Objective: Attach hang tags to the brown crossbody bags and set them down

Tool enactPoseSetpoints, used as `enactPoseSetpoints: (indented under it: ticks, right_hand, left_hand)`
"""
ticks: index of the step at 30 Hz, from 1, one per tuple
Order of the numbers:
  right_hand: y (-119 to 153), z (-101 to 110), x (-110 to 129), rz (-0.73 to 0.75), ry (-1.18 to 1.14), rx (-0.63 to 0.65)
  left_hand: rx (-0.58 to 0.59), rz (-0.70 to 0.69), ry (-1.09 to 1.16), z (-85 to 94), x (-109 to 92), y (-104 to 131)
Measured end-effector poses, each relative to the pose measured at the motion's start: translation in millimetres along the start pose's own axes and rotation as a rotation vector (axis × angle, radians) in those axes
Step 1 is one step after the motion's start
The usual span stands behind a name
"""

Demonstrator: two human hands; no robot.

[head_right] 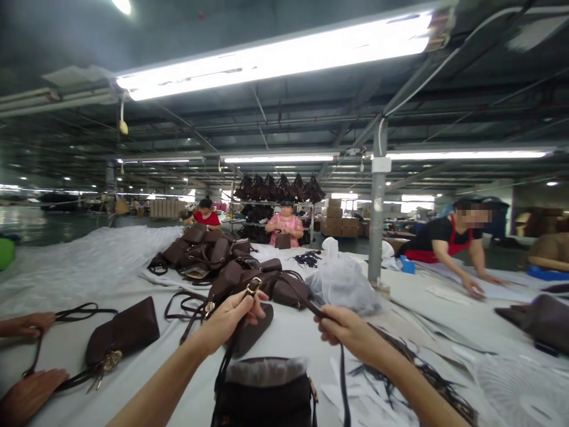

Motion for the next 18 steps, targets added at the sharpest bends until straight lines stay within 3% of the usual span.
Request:
enactPoseSetpoints:
  ticks: [2,4,6,10,13,16,18]
  right_hand:
    - [-1.8,-30.2,1.7,-0.061,-0.192,0.153]
    - [0.2,-59.6,1.9,-0.157,-0.338,0.331]
    - [4.6,-84.3,-2.5,-0.276,-0.462,0.423]
    - [14.0,-107.5,-14.6,-0.369,-0.557,0.356]
    - [18.9,-104.4,-11.0,-0.352,-0.283,0.306]
    - [23.6,-97.8,3.4,-0.156,0.062,0.217]
    - [28.8,-96.1,10.5,-0.007,0.167,0.136]
  left_hand:
    - [-0.130,-0.014,0.198,-0.7,3.3,-1.5]
    - [-0.162,0.002,0.501,2.6,8.3,-2.5]
    - [-0.178,0.038,0.767,9.7,14.2,-2.5]
    - [-0.286,0.104,0.891,26.0,24.4,1.6]
    - [-0.299,0.067,0.823,32.1,25.8,4.1]
    - [-0.317,0.050,0.804,34.5,24.6,4.4]
    - [-0.327,0.070,0.829,35.6,25.1,4.1]
Point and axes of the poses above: each hand's wrist, its own y-axis away from the middle knuckle, its own z-axis out of the back of the hand, x = y × z, the point moved 1 cm from there along -y, towards the middle knuckle, and after that the axes turned 7 degrees about -y, right-handed, at the moved point
